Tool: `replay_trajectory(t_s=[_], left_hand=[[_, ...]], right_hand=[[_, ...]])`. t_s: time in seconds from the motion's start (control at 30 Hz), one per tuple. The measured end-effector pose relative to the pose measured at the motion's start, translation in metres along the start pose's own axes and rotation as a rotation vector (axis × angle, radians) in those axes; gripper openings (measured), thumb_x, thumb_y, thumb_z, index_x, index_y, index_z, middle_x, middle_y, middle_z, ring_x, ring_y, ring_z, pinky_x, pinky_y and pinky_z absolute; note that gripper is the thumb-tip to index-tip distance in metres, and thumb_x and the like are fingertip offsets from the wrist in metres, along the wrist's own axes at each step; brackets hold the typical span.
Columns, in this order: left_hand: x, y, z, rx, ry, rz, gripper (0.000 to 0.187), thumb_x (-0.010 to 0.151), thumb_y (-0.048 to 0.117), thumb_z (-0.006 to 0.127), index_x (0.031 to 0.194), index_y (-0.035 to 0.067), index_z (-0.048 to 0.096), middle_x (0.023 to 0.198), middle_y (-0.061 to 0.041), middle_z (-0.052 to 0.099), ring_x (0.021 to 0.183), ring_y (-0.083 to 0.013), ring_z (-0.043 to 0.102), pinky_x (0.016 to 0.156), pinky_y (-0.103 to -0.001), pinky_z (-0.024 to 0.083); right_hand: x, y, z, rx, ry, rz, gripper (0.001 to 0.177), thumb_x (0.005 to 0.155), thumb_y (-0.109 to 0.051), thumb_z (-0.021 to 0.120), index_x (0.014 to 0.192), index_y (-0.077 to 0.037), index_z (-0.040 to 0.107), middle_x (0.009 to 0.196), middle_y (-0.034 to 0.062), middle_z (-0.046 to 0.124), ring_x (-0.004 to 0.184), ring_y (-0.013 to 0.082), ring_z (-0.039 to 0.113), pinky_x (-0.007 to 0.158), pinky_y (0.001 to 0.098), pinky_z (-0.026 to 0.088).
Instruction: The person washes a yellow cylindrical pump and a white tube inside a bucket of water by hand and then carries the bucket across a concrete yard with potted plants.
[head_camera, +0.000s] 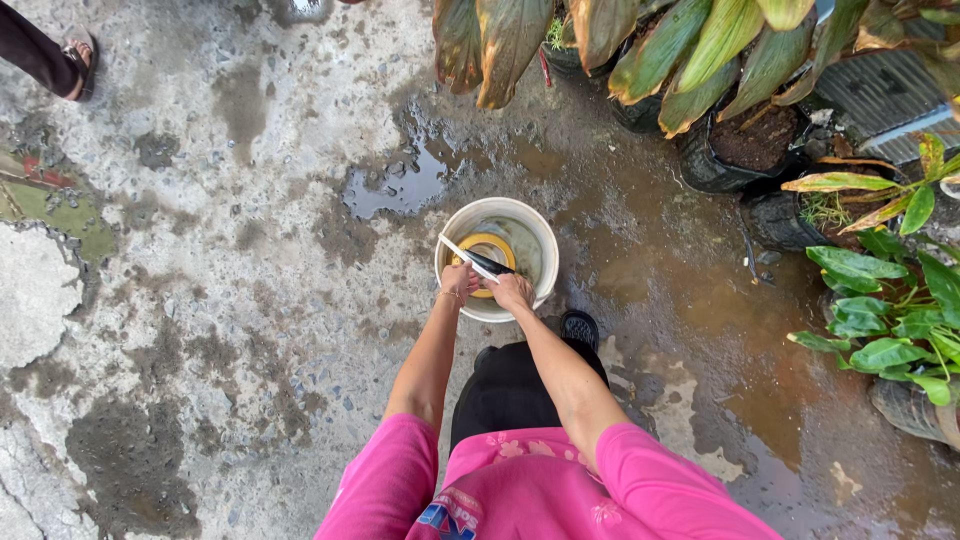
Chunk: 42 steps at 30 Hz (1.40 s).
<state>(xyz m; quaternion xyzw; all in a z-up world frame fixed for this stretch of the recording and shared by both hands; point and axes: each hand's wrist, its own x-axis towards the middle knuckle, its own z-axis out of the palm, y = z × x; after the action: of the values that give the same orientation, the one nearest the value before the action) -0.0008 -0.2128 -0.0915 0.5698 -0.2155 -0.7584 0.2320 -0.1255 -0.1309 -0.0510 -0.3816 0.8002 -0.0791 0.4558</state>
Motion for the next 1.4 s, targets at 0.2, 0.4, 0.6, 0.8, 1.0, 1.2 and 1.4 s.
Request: replay_trajectory(t_s=[0.2, 0.4, 0.6, 0.8, 1.0, 1.2, 1.4], left_hand=[[-0.016, -0.024, 0.013, -0.322, 0.049, -0.202, 0.021, 0.107, 0.022, 0.047, 0.11, 0.004, 0.057, 0.095, -0.011, 0.075, 0.084, -0.0242, 0.075, 0.068, -0.036, 0.06], [-0.022, -0.025, 0.025, -0.462, 0.101, -0.212, 0.028, 0.106, 0.034, 0.046, 0.114, 0.009, 0.056, 0.095, -0.012, 0.07, 0.092, -0.0323, 0.072, 0.072, -0.041, 0.061], [-0.01, -0.022, 0.04, -0.637, -0.008, -0.259, 0.041, 0.106, 0.041, 0.037, 0.104, 0.005, 0.054, 0.081, -0.012, 0.066, 0.076, -0.0311, 0.065, 0.069, -0.045, 0.058], [-0.005, -0.04, 0.033, -0.446, 0.114, -0.302, 0.04, 0.108, 0.043, 0.044, 0.083, 0.012, 0.048, 0.067, -0.006, 0.05, 0.059, -0.025, 0.05, 0.058, -0.041, 0.052], [0.014, -0.016, 0.034, -0.458, 0.149, -0.347, 0.034, 0.108, 0.032, 0.043, 0.081, 0.012, 0.043, 0.064, -0.003, 0.042, 0.055, -0.0213, 0.042, 0.053, -0.039, 0.047], [-0.001, -0.03, 0.047, -0.391, 0.135, -0.283, 0.025, 0.104, 0.019, 0.042, 0.081, 0.012, 0.043, 0.064, -0.006, 0.044, 0.055, -0.0229, 0.044, 0.055, -0.04, 0.048], [-0.025, -0.028, 0.088, -0.311, 0.048, -0.39, 0.028, 0.104, 0.022, 0.038, 0.078, 0.013, 0.042, 0.062, -0.006, 0.044, 0.055, -0.0255, 0.046, 0.058, -0.045, 0.051]], right_hand=[[-0.016, 0.013, 0.009, -0.019, -0.029, 0.038, 0.049, 0.09, -0.061, 0.059, 0.117, -0.024, 0.077, 0.122, 0.016, 0.071, 0.117, 0.0377, 0.067, 0.099, 0.0509, 0.051], [0.005, 0.006, -0.001, -0.022, -0.036, -0.136, 0.049, 0.097, -0.058, 0.053, 0.117, -0.021, 0.076, 0.12, 0.016, 0.072, 0.113, 0.0402, 0.068, 0.095, 0.0522, 0.053], [0.0, 0.005, -0.004, 0.05, 0.014, -0.089, 0.053, 0.092, -0.059, 0.057, 0.114, -0.014, 0.075, 0.116, 0.0188, 0.073, 0.11, 0.041, 0.068, 0.093, 0.0521, 0.054], [-0.037, 0.011, 0.005, 0.102, 0.061, 0.066, 0.054, 0.096, -0.058, 0.055, 0.108, -0.01, 0.077, 0.114, 0.0239, 0.072, 0.111, 0.0432, 0.067, 0.096, 0.0532, 0.052], [-0.025, -0.012, -0.009, 0.159, 0.115, 0.078, 0.048, 0.094, -0.054, 0.055, 0.106, -0.014, 0.077, 0.109, 0.02, 0.074, 0.106, 0.0426, 0.069, 0.093, 0.0524, 0.054], [-0.042, 0.007, -0.015, 0.198, 0.119, 0.08, 0.046, 0.089, -0.056, 0.06, 0.106, -0.017, 0.076, 0.11, 0.0162, 0.074, 0.106, 0.0405, 0.069, 0.09, 0.0508, 0.055], [-0.064, 0.029, -0.039, 0.23, 0.11, 0.12, 0.051, 0.089, -0.063, 0.058, 0.112, -0.021, 0.076, 0.117, 0.0151, 0.074, 0.111, 0.0368, 0.069, 0.094, 0.0487, 0.054]])
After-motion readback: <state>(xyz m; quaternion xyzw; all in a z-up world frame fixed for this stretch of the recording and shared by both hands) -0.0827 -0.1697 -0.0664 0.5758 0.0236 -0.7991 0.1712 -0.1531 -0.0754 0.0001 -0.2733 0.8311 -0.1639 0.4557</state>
